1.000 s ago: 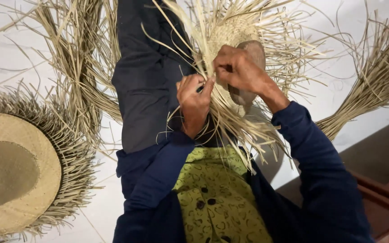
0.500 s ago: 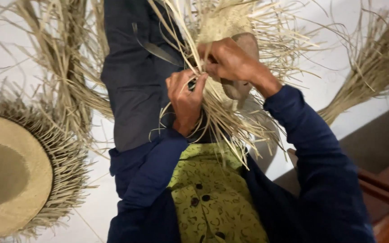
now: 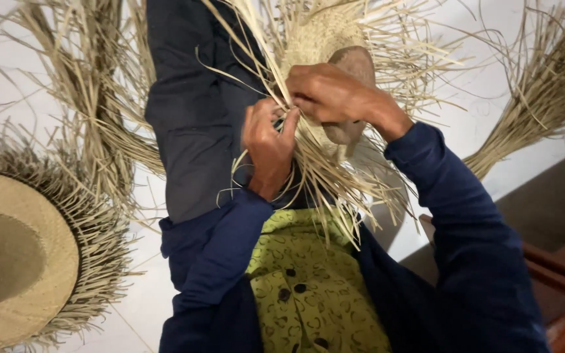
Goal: Weaving straw strands around a wooden block to form the brim of a hat.
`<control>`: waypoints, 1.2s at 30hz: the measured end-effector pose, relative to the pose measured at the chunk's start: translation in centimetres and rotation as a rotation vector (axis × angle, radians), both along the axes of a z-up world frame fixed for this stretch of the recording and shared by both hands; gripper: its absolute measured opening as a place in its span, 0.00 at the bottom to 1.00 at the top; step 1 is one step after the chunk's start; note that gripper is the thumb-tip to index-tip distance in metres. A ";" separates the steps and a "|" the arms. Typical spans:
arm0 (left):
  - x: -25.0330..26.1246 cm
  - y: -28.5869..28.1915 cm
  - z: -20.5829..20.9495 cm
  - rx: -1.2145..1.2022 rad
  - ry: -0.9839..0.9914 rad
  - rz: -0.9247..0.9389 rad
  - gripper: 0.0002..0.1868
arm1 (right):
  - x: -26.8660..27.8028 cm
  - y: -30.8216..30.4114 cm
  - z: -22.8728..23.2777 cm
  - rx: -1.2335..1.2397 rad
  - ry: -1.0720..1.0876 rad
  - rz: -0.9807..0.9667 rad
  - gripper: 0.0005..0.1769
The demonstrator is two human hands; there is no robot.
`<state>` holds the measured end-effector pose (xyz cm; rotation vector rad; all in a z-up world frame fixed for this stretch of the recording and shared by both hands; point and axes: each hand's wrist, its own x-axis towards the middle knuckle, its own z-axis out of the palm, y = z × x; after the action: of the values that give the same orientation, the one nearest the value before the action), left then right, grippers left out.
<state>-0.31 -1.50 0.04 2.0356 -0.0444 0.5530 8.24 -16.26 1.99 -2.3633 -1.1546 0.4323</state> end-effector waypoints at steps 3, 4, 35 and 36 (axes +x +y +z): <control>0.4 0.3 0.2 -0.058 0.045 -0.050 0.09 | -0.1 -1.0 -1.4 0.124 0.085 -0.081 0.12; 0.5 0.4 0.4 -0.009 0.024 -0.029 0.09 | -0.1 -1.4 -1.7 0.220 0.126 -0.126 0.08; 4.4 7.6 -0.2 -0.513 0.836 -0.774 0.11 | -15.9 12.7 2.0 0.555 -0.250 0.323 0.08; 4.3 7.5 -0.3 -0.512 0.837 -0.777 0.11 | -17.0 13.3 2.4 0.625 -0.178 0.390 0.06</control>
<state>3.97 5.97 -0.22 1.4407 -0.1616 -0.7129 -8.78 -2.98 4.44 -1.6631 -1.5662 -0.0301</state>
